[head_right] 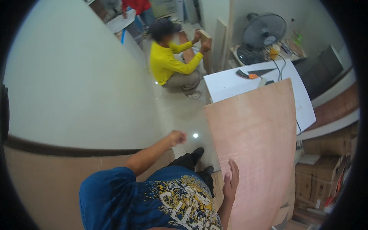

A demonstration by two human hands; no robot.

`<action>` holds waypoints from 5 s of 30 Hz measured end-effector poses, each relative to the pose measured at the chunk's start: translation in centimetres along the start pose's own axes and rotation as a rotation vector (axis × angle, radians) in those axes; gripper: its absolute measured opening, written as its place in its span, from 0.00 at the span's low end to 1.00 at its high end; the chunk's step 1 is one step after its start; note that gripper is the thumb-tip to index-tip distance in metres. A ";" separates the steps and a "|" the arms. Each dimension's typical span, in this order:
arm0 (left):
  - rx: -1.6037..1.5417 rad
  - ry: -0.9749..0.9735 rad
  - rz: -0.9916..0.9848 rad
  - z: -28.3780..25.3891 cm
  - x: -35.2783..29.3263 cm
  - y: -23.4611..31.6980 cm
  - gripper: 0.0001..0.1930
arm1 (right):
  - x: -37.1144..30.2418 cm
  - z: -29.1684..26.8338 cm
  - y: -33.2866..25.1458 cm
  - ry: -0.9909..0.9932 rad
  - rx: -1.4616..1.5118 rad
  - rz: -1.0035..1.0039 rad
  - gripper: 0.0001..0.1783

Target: The person handles a small container, then picks up and positions a large wooden board on the floor. They later use a tape measure to measure a wooden cabinet frame while other people work nearby.

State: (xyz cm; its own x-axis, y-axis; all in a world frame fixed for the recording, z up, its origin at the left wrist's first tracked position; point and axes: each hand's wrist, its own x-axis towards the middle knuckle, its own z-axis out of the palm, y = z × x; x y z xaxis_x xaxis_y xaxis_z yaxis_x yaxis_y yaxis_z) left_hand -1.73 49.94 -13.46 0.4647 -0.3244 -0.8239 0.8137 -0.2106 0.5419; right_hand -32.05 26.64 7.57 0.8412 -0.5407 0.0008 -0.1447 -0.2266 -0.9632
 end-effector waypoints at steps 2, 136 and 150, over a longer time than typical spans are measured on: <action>0.002 -0.220 -0.090 6.3 -6.1 -2.9 0.13 | 4.7 1.9 -2.5 -0.159 -0.088 -0.248 0.28; 1.489 -0.713 -0.036 -28.1 33.2 47.4 0.10 | 16.2 48.1 14.0 0.435 -0.213 1.161 0.20; 0.756 -0.750 -0.284 -28.0 29.9 47.1 0.06 | 18.7 48.2 16.9 0.576 -0.143 1.062 0.18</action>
State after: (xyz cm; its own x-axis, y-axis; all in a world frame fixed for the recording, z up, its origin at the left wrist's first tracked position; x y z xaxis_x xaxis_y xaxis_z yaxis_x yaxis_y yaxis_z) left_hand 60.25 56.14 -17.23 -0.2437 -0.5988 -0.7630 0.3146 -0.7929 0.5218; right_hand 6.32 51.73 -21.66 -0.0805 -0.7837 -0.6159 -0.7076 0.4801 -0.5184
